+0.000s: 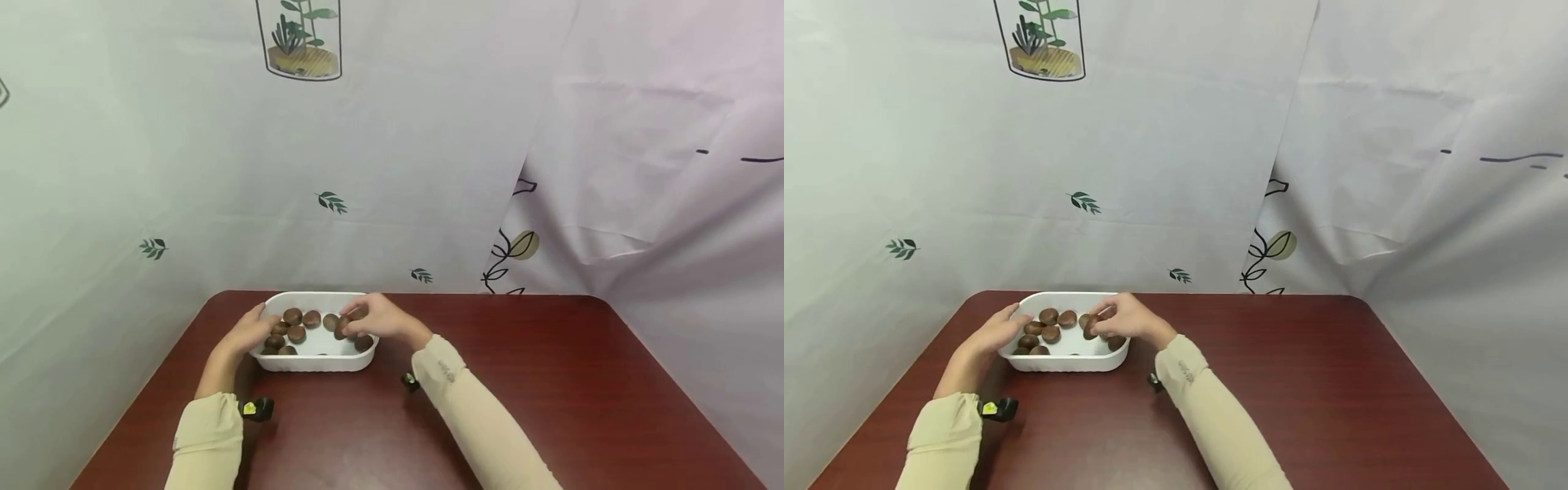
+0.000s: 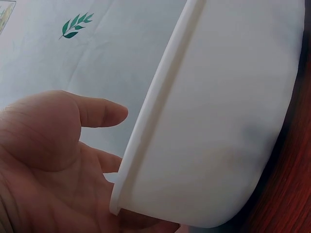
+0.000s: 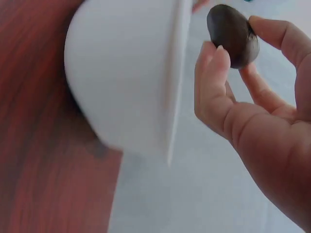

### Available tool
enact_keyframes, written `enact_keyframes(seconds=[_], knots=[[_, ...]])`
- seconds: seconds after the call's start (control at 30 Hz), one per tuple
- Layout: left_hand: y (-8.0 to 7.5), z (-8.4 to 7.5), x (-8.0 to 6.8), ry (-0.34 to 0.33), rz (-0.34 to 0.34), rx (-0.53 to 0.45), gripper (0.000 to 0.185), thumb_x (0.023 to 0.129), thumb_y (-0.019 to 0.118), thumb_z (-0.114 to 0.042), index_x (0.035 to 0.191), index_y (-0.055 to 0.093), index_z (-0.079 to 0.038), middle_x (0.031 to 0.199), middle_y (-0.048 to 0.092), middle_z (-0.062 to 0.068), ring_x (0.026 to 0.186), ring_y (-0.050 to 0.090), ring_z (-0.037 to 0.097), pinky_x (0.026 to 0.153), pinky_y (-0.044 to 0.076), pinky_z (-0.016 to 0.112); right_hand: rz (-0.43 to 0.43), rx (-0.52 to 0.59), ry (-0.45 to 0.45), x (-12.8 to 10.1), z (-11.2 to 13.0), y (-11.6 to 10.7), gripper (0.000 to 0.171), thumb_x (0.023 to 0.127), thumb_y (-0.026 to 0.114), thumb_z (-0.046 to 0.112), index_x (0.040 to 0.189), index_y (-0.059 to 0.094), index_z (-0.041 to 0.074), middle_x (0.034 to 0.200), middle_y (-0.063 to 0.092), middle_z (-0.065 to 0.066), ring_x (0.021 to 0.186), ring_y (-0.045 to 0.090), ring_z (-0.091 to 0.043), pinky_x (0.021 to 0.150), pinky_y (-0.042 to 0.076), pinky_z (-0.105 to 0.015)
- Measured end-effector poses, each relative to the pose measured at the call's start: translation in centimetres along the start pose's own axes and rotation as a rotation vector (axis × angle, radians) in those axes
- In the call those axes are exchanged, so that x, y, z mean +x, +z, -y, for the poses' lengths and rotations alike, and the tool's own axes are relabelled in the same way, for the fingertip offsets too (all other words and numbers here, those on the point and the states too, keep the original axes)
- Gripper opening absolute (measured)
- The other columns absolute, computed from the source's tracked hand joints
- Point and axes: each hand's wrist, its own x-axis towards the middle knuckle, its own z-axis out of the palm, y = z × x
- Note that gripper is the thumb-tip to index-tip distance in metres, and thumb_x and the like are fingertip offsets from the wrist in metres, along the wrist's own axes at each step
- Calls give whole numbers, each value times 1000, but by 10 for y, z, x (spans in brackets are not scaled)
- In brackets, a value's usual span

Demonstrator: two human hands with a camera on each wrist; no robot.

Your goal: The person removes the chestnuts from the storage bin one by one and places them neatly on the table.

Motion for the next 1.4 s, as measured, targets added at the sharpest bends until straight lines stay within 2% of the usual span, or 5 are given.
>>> enact_keyframes(seconds=[0.37, 0.6, 0.87, 1.2, 1.4], knots=[[-7, -5, -1, -107, -6, 100, 71, 104, 38, -24, 152, 3, 13, 154, 14, 39, 142, 18, 50, 113, 19, 62, -117, 86, -19, -43, -30, -52, 28, 82, 69, -8, 110, 65, -7, 92, 72, -10, 84, 68, -15, 77, 57, -35], [-6, -2, 0, -112, -29, 113, 69, 103, 39, -23, 152, 7, 13, 154, 14, 39, 143, 16, 51, 114, 17, 62, -170, -32, -6, -54, -55, -61, 34, 81, 72, -5, 113, 65, -11, 94, 73, -15, 84, 67, -16, 76, 56, -31], [-4, 0, -2, -91, -21, 114, 68, 103, 39, -22, 152, 8, 13, 153, 19, 39, 141, 21, 51, 112, 21, 62, -246, -152, 96, -54, -77, -62, 29, 76, 80, 2, 103, 71, -5, 86, 71, -5, 77, 63, -13, 67, 52, -28], [-1, -4, -3, -58, 3, 67, 65, 102, 40, -19, 154, 12, 10, 152, 28, 35, 138, 29, 45, 110, 27, 59, -255, -96, 166, -54, -84, -56, 24, 78, 75, -8, 101, 67, -8, 85, 67, -11, 66, 67, -18, 61, 58, -33], [-1, -2, -3, -66, 4, 53, 66, 100, 41, -18, 153, 12, 10, 150, 31, 35, 134, 35, 44, 109, 30, 57, -270, -243, 211, -55, -82, -55, 24, 78, 81, 1, 99, 70, -1, 88, 67, -7, 64, 62, -15, 54, 55, -31]])
